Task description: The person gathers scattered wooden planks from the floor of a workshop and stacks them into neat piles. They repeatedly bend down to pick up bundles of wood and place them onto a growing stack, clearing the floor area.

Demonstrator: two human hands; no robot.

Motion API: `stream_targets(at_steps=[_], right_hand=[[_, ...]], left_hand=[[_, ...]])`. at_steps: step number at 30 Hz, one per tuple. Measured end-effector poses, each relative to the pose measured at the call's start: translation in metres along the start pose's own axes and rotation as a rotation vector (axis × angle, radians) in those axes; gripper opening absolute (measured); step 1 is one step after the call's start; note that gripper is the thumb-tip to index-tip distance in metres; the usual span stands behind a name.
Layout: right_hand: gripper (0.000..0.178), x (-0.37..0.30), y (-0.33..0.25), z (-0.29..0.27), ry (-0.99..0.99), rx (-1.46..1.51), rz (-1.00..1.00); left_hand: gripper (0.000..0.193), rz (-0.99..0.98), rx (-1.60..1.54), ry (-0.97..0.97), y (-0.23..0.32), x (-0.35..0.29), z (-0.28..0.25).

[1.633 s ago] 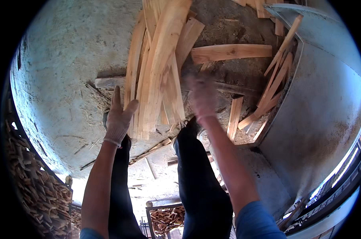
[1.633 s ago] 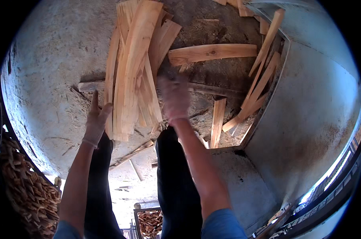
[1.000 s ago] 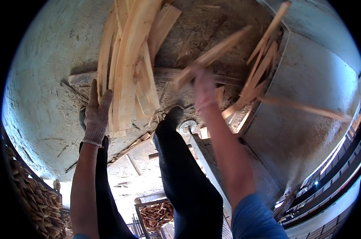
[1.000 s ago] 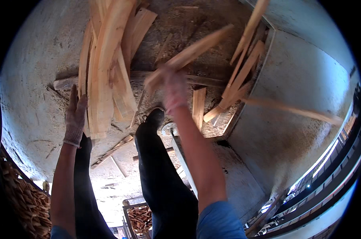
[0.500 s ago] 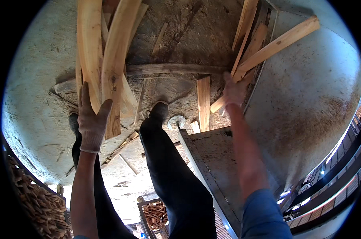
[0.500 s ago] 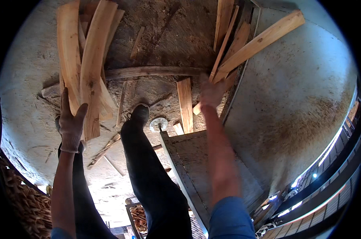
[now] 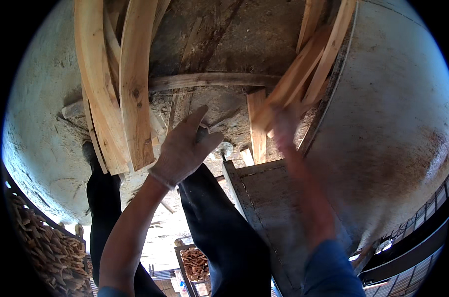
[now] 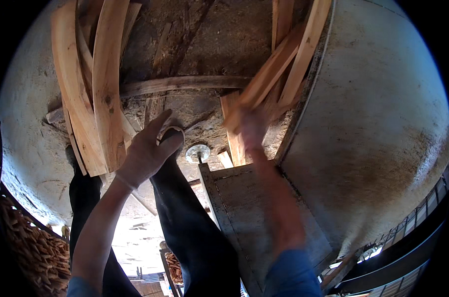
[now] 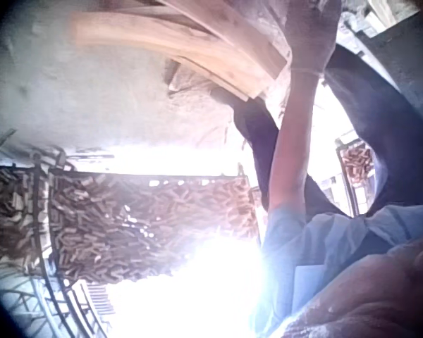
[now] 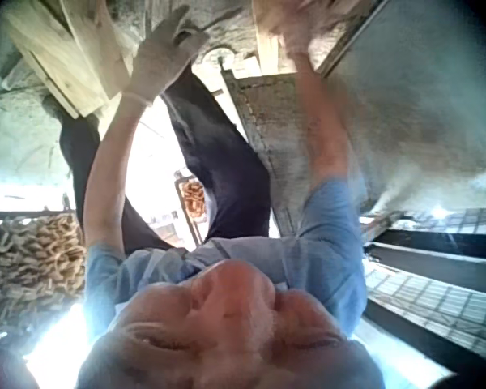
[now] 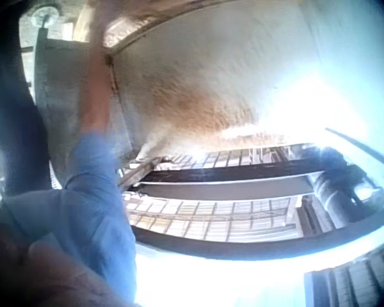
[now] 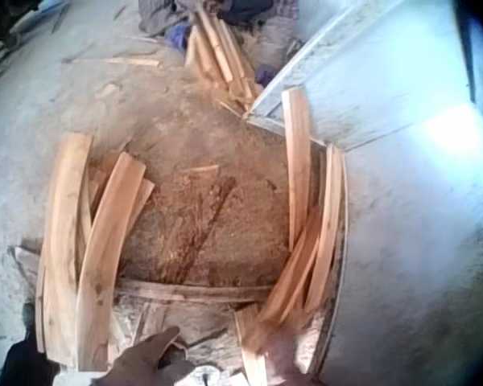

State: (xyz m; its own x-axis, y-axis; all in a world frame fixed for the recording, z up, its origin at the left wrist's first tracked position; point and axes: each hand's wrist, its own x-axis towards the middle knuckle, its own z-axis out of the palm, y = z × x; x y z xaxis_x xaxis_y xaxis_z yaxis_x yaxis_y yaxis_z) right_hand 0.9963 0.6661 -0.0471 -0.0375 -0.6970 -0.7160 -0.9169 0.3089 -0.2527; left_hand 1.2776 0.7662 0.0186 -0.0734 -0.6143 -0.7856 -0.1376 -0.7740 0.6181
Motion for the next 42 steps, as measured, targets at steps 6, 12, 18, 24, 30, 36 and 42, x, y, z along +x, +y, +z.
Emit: stream_targets(at_steps=[6,12,18,24,30,36,42], right_hand=[[0.056,-0.171,-0.079,0.115,-0.260,0.622,0.218],[0.063,-0.093,-0.085,0.086,-0.080,-0.360,-0.663],[0.094,0.092,-0.038,-0.075,0.640,-0.623,0.057],[0.034,0.107,-0.026,-0.088,0.183,-0.301,0.411],[0.022,-0.059,-0.049,0.092,0.080,0.851,0.378],[0.089,-0.178,-0.139,0.099,-0.541,0.190,-0.210],[0.086,0.041,-0.078,-0.008,0.207,0.262,-0.136]], left_hand=[[0.096,-0.074,0.255,-0.015,0.021,0.044,0.013],[0.090,-0.048,-0.210,0.403,-0.020,-0.006,-0.048],[0.097,0.171,0.109,0.762,-0.069,-0.033,-0.109],[0.093,0.150,0.499,0.890,-0.061,-0.011,-0.103],[0.081,0.255,0.196,0.341,-0.014,-0.010,-0.026],[0.069,-0.298,-0.024,-0.019,0.033,0.017,-0.024],[0.045,-0.072,-0.142,0.520,-0.043,-0.051,-0.088]])
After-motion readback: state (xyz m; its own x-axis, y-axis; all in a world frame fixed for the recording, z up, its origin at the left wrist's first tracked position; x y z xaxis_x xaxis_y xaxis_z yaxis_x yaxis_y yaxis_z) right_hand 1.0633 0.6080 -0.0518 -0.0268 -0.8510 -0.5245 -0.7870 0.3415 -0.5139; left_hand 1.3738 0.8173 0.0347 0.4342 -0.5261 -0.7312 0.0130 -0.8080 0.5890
